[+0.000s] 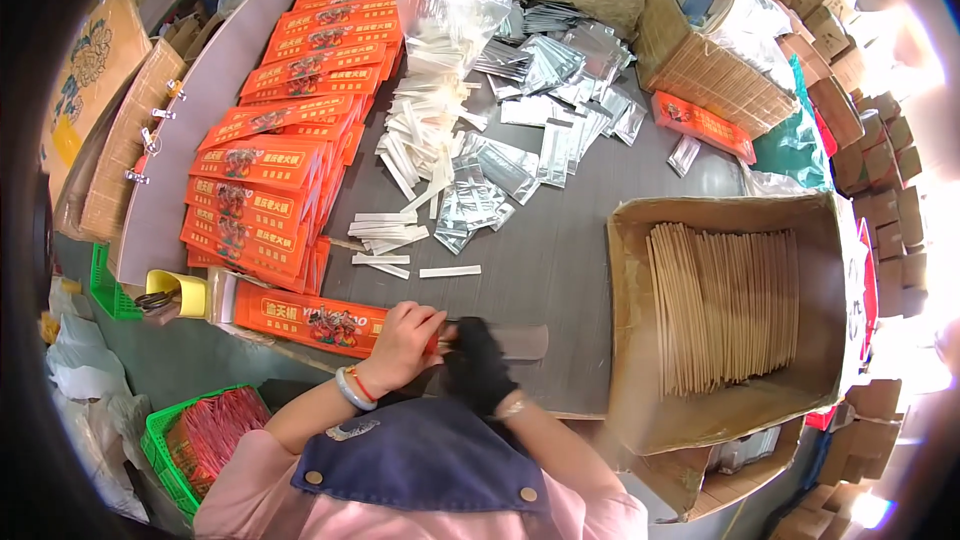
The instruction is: Packaging bundles of thin wooden sticks into clear plastic bags at an assembly station.
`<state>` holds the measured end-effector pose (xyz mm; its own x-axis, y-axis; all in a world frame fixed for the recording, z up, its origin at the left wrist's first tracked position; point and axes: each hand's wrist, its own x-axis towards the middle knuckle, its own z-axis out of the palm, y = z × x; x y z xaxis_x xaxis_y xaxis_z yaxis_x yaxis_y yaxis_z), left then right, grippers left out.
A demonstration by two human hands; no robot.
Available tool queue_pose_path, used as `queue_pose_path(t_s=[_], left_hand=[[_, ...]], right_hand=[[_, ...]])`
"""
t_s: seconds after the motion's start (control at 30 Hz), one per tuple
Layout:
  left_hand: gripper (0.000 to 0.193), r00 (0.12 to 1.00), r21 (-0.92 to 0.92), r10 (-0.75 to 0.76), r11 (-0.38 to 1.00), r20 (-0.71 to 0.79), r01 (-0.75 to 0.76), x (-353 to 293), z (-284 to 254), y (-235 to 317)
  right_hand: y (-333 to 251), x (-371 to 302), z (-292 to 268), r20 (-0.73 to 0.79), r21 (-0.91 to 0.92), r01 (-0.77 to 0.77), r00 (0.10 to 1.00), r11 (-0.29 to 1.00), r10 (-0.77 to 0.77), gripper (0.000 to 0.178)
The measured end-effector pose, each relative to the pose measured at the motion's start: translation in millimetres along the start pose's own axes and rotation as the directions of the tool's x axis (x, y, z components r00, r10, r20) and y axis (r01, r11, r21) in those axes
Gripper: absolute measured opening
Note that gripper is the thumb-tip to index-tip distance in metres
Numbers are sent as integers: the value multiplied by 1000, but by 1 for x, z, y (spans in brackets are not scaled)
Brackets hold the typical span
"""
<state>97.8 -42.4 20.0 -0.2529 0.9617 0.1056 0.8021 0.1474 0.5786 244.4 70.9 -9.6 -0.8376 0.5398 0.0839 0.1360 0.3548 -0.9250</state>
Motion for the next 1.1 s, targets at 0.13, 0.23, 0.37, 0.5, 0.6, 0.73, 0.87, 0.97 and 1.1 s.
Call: queue_pose_path(t_s=[0.13, 0.23, 0.37, 0.5, 0.6, 0.73, 0.87, 0.97, 1.1], left_hand=[[63, 986, -75, 39, 997, 162, -27, 1, -11, -3], [30, 952, 93, 129, 983, 278, -160, 10, -22, 9], [5, 931, 275, 236, 909, 277, -312, 30, -99, 21], [33, 989, 308, 136, 945, -59, -111, 43, -184, -25], [106, 926, 316, -225, 893, -303, 320, -7, -194, -85], [149, 687, 238, -699, 646, -197, 725, -43, -166, -147], [147, 733, 256, -637, 687, -238, 680, -11, -154, -178], [145, 797, 229, -548, 767, -252, 600, 46, -158, -208], [143, 817, 185, -466, 818, -340, 544, 155, -164, -252]], right_hand=[[-33, 7, -34, 12, -544, 131, 989, 829, -149, 60], [-44, 14, -44, 275, -718, 174, 960, 673, 45, 66], [-53, 15, -80, 216, -658, 205, 973, 725, -79, 63], [-54, 21, -110, 124, -814, -86, 941, 574, 315, 59], [-7, -3, -99, -29, -831, -11, 999, 557, -23, 63], [-12, 13, -94, -148, -743, -20, 980, 669, -135, 73], [-18, 49, -116, -249, -567, -33, 959, 823, -134, 62], [-20, 87, -135, -323, -629, -99, 935, 771, -143, 57], [-17, 134, -174, -400, -635, -67, 881, 769, -253, 53]])
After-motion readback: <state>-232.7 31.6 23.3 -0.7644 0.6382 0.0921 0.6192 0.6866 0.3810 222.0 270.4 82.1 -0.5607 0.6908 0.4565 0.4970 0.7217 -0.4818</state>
